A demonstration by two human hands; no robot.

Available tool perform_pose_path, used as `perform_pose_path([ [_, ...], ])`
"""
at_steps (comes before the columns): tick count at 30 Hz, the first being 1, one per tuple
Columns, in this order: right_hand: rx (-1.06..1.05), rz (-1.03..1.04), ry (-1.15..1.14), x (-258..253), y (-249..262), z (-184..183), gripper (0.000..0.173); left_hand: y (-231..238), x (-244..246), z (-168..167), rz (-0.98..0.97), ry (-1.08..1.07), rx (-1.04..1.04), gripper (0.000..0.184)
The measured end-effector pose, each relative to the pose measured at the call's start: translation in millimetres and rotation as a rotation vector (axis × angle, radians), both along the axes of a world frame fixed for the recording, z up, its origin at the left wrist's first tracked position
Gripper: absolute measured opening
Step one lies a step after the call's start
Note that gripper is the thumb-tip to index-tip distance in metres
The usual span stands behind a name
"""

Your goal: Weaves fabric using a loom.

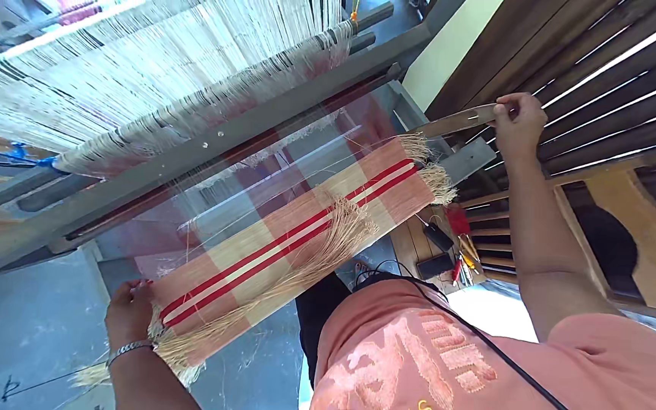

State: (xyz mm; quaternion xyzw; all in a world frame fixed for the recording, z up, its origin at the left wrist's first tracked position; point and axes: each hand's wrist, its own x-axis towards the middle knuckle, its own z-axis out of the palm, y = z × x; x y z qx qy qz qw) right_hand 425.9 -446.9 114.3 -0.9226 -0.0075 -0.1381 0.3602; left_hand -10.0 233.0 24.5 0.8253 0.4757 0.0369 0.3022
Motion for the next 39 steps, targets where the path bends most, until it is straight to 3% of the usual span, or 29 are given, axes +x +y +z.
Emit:
perform_pose_path([
  [3,-0.345,0.189,0.090,-5.8,54.5,22.2,0.033,-4.3,1.5,1.5,0.012,0.026,0.019,0.038],
  [7,-0.505,0.412,0.162,12.3,108.3,-13.2,0.027,-14.6,6.0,9.2,0.050,0.089,0.045,0.037],
  [10,-0.595,0.421,0.231,34.0,116.4,-41.3,0.029,-15.8,6.2,9.8,0.083,0.109,0.080,0.037],
  [12,-0.606,0.365,0.230,46.8,104.6,-35.8,0.032,-19.1,2.8,11.3,0.103,0.102,0.146,0.038],
  [14,-0.612,0.305,0.163,53.0,86.6,-3.8,0.031,-30.0,-1.0,18.6,0.120,0.059,0.219,0.047],
  [18,-0.541,0.231,-0.130,31.8,58.8,102.4,0.036,-95.3,9.7,45.5,0.172,-0.169,0.400,0.064],
  [20,-0.436,0.259,-0.256,2.5,60.6,145.7,0.040,-143.1,22.6,54.7,0.058,-0.338,0.423,0.065],
  [23,-0.218,0.444,-0.336,-52.6,91.7,170.6,0.037,-223.9,51.3,55.5,-0.193,-0.564,0.375,0.068],
  [27,0.115,0.976,-0.169,-123.3,184.9,138.7,0.023,-297.7,89.6,57.5,-0.364,-0.727,0.421,0.082],
  [29,0.254,1.218,0.001,-135.7,231.3,109.8,0.021,-299.7,94.2,51.1,-0.369,-0.722,0.457,0.067],
  [31,0.232,1.370,0.156,-126.4,273.4,91.5,0.033,-282.3,83.3,37.6,-0.365,-0.657,0.438,0.057],
  [33,0.104,1.367,0.169,-96.5,317.5,77.7,0.044,-259.6,63.7,21.1,-0.343,-0.531,0.486,0.051],
  [39,-0.456,0.937,-0.041,7.5,419.9,5.5,0.070,-221.4,19.1,-41.0,-0.349,-0.222,0.550,0.046],
])
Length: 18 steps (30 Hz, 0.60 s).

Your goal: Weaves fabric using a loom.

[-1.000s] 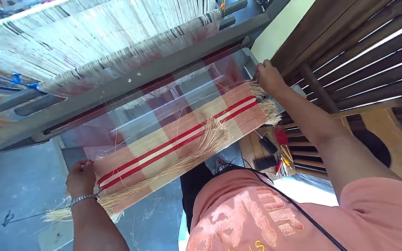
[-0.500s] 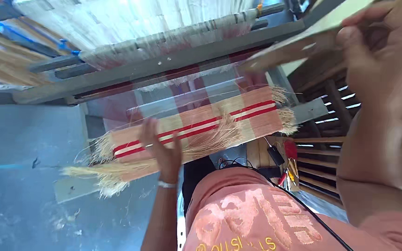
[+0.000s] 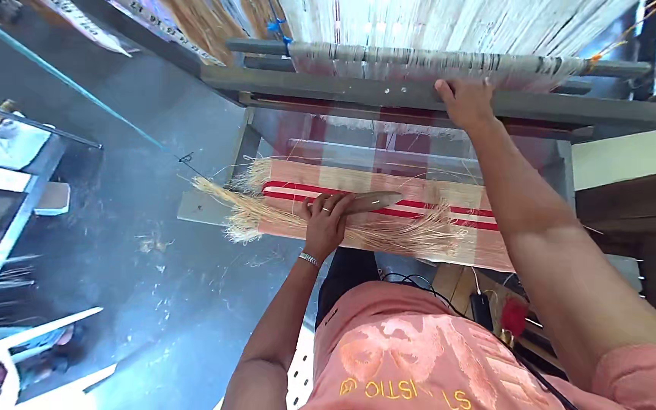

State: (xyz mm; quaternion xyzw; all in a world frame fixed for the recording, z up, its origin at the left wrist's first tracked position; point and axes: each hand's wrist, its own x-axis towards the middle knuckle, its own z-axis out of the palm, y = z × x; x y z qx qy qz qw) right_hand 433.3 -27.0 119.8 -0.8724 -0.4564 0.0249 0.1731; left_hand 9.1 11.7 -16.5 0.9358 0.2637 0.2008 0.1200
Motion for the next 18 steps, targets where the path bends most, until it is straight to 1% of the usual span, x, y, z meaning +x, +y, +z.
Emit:
perform_pose_path([
  [2,-0.012,-0.068,-0.069,-5.6,2.5,-18.7,0.074,1.3,-5.3,-22.0,0.015,-0.005,0.013,0.045],
  [5,-0.046,-0.105,-0.021,-29.9,-12.9,-19.7,0.074,-1.6,-4.8,-42.6,0.079,-0.053,0.090,0.049],
  [9,-0.082,-0.121,-0.035,-85.7,-61.2,-30.8,0.073,-2.2,-3.1,-48.7,0.118,-0.062,0.123,0.051],
  [12,-0.102,-0.103,-0.086,-125.6,-95.1,-37.1,0.073,-1.1,-2.6,-46.5,0.121,-0.043,0.123,0.052],
  [14,-0.107,-0.085,-0.090,-128.0,-99.0,-37.6,0.074,-2.2,-1.4,-46.7,0.131,-0.019,0.120,0.053],
  [18,-0.133,-0.137,-0.091,-114.8,-79.6,-38.8,0.079,-0.9,-1.4,-48.5,0.136,-0.018,0.136,0.054],
])
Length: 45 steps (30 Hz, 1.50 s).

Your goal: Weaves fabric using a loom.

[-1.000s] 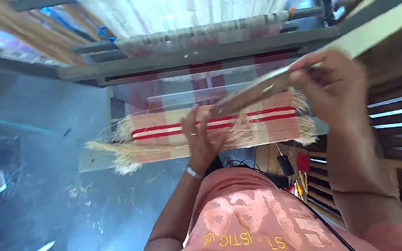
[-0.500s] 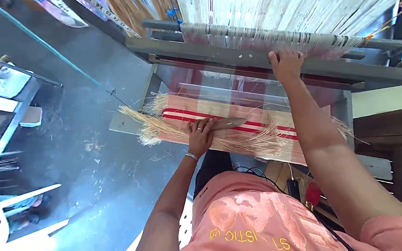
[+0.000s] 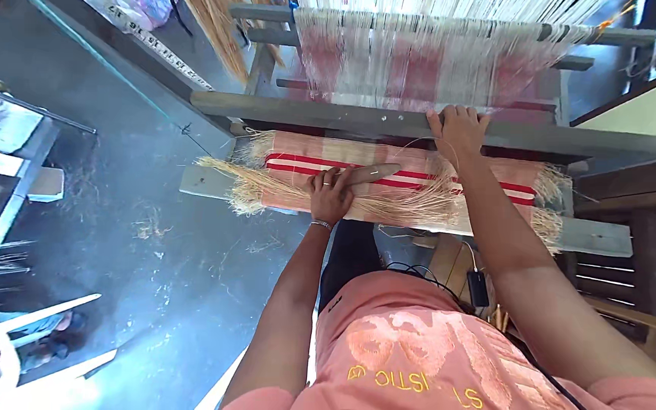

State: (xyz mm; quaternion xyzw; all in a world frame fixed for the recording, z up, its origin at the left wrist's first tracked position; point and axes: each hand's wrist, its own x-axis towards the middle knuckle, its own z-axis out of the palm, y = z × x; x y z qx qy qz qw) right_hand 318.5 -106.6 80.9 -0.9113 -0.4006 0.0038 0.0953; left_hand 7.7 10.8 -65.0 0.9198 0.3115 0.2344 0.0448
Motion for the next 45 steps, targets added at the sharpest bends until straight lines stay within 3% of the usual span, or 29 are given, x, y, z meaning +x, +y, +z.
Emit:
perform_pose_path([
  [14,-0.076,-0.009,0.073,-12.5,-15.0,6.9,0.082,3.6,-0.4,1.4,-0.026,0.024,-0.022,0.056],
  [30,-0.055,-0.015,0.079,-7.2,-15.0,0.9,0.073,3.5,-4.4,1.4,-0.075,0.018,-0.084,0.054],
  [45,0.026,-0.043,-0.046,-5.3,-4.6,-6.4,0.069,2.7,-2.9,4.0,-0.057,-0.008,-0.081,0.055],
])
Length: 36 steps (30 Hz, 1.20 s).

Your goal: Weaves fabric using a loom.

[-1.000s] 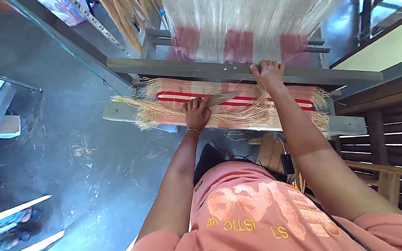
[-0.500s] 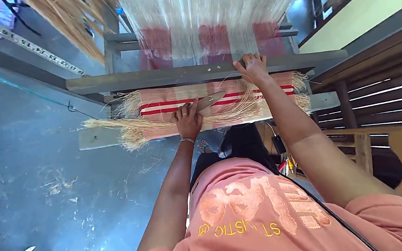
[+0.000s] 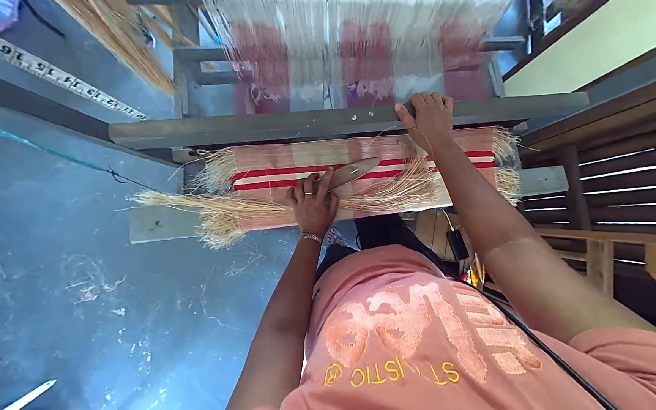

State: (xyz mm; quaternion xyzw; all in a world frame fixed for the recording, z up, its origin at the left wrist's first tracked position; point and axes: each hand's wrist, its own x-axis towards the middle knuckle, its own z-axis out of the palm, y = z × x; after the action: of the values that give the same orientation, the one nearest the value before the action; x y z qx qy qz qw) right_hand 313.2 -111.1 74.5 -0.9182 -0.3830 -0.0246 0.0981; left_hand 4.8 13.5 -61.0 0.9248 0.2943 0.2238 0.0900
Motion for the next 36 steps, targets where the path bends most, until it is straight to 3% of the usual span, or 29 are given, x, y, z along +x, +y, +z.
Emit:
perform_pose_path([
  [7,0.016,0.000,0.042,37.4,33.6,3.1,0.071,1.4,-0.4,-2.9,-0.001,-0.031,0.026,0.053],
  [14,0.000,-0.005,0.063,-11.0,-9.1,5.2,0.071,1.1,1.7,-1.8,-0.004,-0.029,0.028,0.053],
  [18,0.033,0.023,0.128,-8.8,-10.3,6.8,0.069,0.2,0.3,-2.7,0.006,-0.024,0.018,0.052],
  [20,0.264,0.115,0.291,3.5,-23.0,12.8,0.054,2.5,2.3,-3.8,-0.008,-0.028,0.010,0.053],
  [22,0.663,0.124,0.519,16.2,-54.1,20.0,0.043,1.5,2.4,-6.2,-0.013,-0.029,0.000,0.052],
  [24,0.968,-0.089,0.576,26.0,-91.6,23.9,0.042,1.5,2.6,-5.9,-0.007,-0.027,-0.003,0.052],
  [25,1.012,-0.216,0.556,29.4,-109.9,23.5,0.042,1.6,2.9,-5.1,-0.006,-0.032,0.001,0.052],
  [28,0.804,-0.432,0.584,23.2,-145.2,11.7,0.039,1.1,3.3,-3.8,-0.005,-0.039,0.012,0.052],
  [31,0.616,-0.395,0.700,2.1,-145.0,-8.2,0.029,1.4,2.3,-1.9,-0.009,-0.034,0.025,0.052],
  [36,0.647,-0.369,0.707,-8.7,-135.4,-41.3,0.023,1.6,2.1,-0.5,-0.017,-0.018,0.038,0.052],
])
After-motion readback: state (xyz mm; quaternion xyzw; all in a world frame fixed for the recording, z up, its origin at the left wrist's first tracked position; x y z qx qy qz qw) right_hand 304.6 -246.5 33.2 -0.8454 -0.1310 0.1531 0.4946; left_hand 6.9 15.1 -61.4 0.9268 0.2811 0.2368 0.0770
